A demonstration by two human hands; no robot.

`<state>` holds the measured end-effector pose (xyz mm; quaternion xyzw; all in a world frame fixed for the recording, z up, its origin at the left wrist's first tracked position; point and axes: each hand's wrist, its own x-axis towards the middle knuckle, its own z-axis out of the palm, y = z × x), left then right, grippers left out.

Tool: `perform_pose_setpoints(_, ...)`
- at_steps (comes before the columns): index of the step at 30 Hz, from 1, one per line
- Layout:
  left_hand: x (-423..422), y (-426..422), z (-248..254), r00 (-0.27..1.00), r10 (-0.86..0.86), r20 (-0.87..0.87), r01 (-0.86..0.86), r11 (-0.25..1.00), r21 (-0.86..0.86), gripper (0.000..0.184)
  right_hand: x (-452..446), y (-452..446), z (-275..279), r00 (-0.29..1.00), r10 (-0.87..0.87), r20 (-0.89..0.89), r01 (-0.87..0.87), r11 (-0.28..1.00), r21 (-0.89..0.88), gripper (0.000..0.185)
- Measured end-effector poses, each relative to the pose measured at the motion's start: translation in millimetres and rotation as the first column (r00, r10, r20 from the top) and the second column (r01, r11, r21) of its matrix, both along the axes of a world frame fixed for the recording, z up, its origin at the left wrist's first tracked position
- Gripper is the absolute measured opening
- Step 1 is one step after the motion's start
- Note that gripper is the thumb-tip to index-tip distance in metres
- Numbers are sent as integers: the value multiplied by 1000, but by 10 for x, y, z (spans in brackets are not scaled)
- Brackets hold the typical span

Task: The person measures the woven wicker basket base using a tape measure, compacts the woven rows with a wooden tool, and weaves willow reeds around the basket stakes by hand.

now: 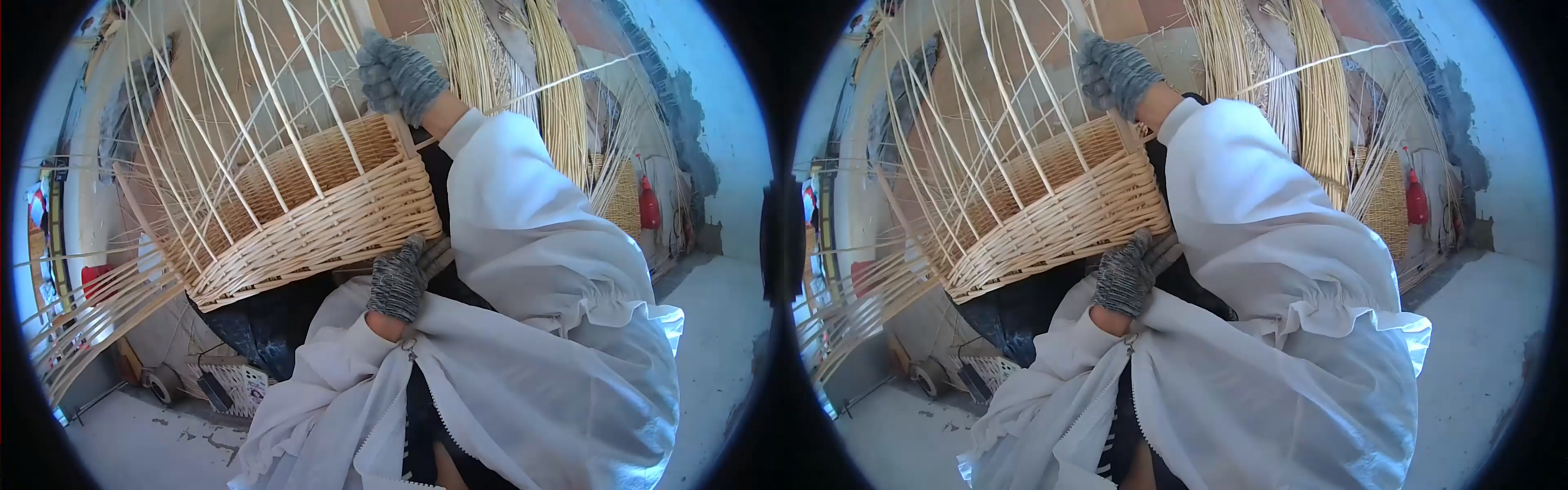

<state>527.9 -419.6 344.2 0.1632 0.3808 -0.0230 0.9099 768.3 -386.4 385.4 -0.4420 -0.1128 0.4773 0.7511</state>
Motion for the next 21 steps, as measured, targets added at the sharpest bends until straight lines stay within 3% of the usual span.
perform_pose_setpoints(2,-39,-26,-42,998,-24,50,21,998,61,37,29,-45,-80,992,118,-42,-106,968,227,31)
perform_pose_setpoints(6,-89,-35,-91,998,-69,10,68,991,117,34,90,-5,-245,970,240,-40,-207,900,384,33)
perform_pose_setpoints(8,-269,-57,-268,904,-181,388,48,943,330,31,0,30,-251,992,67,-103,-28,941,337,32)
perform_pose_setpoints(9,-256,-23,-209,886,-184,425,21,933,361,31,-41,23,-161,982,90,-169,-21,929,370,30)
perform_pose_setpoints(10,-272,4,-139,914,-145,378,45,964,262,30,-96,-18,-102,965,119,-234,-16,917,398,29)
perform_pose_setpoints(12,-245,43,-36,964,-94,249,89,996,28,30,-38,-99,-127,914,345,-214,-208,852,481,27)
perform_pose_setpoints(13,-184,56,-4,960,-94,263,88,996,33,30,-52,-127,-105,917,346,-199,-216,850,480,27)
perform_pose_setpoints(15,-158,50,17,988,-130,-86,127,991,-42,31,-113,-170,-105,949,272,-158,-176,875,452,26)
perform_pose_setpoints(19,-352,97,-320,991,-130,-7,129,986,-106,33,-169,-240,-192,946,250,-207,-132,880,457,26)
perform_pose_setpoints(21,-371,-13,-499,997,-39,60,38,999,28,33,-164,-263,-200,999,34,-20,-26,951,309,27)
